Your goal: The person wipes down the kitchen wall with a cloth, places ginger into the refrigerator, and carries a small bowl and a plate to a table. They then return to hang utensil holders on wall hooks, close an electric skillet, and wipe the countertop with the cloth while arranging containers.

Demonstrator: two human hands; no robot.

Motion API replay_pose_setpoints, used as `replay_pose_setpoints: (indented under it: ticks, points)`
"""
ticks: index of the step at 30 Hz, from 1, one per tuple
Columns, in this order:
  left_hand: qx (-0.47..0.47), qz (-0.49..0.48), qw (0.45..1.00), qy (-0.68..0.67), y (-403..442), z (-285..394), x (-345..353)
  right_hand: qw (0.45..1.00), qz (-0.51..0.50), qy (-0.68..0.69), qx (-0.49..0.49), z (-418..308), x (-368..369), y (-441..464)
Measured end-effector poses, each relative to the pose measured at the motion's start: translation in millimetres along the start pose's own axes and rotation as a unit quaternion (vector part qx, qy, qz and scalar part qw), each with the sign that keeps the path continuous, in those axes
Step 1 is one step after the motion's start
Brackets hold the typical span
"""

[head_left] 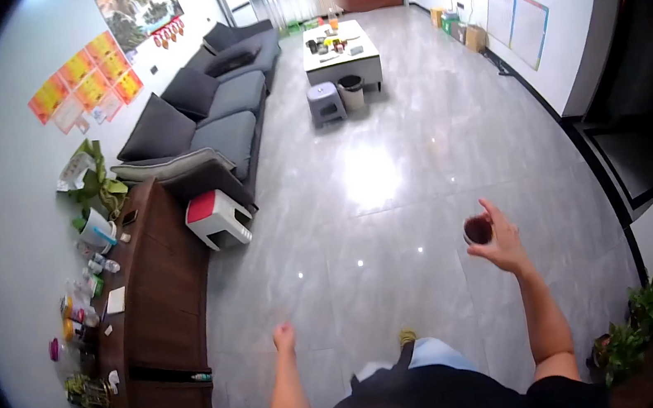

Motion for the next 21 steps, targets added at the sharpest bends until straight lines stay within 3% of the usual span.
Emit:
replay_pose_setpoints:
  ticks: [2, 5, 7, 10, 13, 16, 19, 21]
  points:
    - [-0.150, -0.111, 0.981, 0.044, -3.1, -78.3, 28.5, 1.000, -0.016, -0.007, 0.010, 1.9, -1.5, 81.5]
    - [-0.340, -0.157, 0.925, 0.062, -48.4, -130.5, 47.9, 1.000, -0.022, 0.006, -0.012, 31.9, 4.8, 203.3]
    - [-0.413, -0.167, 0.892, 0.073, -55.3, -123.8, 64.0, 0.999, -0.027, -0.025, -0.035, 51.0, 12.7, 279.5]
    - [-0.445, -0.174, 0.875, 0.081, -6.4, -69.6, 113.3, 0.999, -0.023, 0.037, -0.024, 89.0, 34.4, 393.6]
    - [-0.406, -0.171, 0.894, 0.079, 103.4, 25.1, 175.8, 0.999, -0.023, 0.018, -0.033, 130.8, 50.0, 503.0]
    - [-0.261, -0.138, 0.947, 0.127, 274.4, 157.1, 253.1, 0.999, -0.009, 0.022, -0.031, 142.6, 49.5, 599.3]
    - [-0.012, -0.052, 0.981, 0.188, 472.0, 383.7, 359.4, 1.000, -0.007, 0.020, -0.008, 181.7, 48.9, 706.5]
    - [0.072, -0.031, 0.992, 0.100, 568.6, 562.3, 431.2, 1.000, -0.005, 0.024, 0.015, 216.1, 52.1, 772.3]
Point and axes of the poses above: each hand's wrist, its own y-axis towards the middle knuckle, its own x-axis out of the palm, z = x × y, the point moved 3 cm from there along y, towards the middle knuckle, and after that the axes turned 3 degrees about -x, right-handed, at the moved point
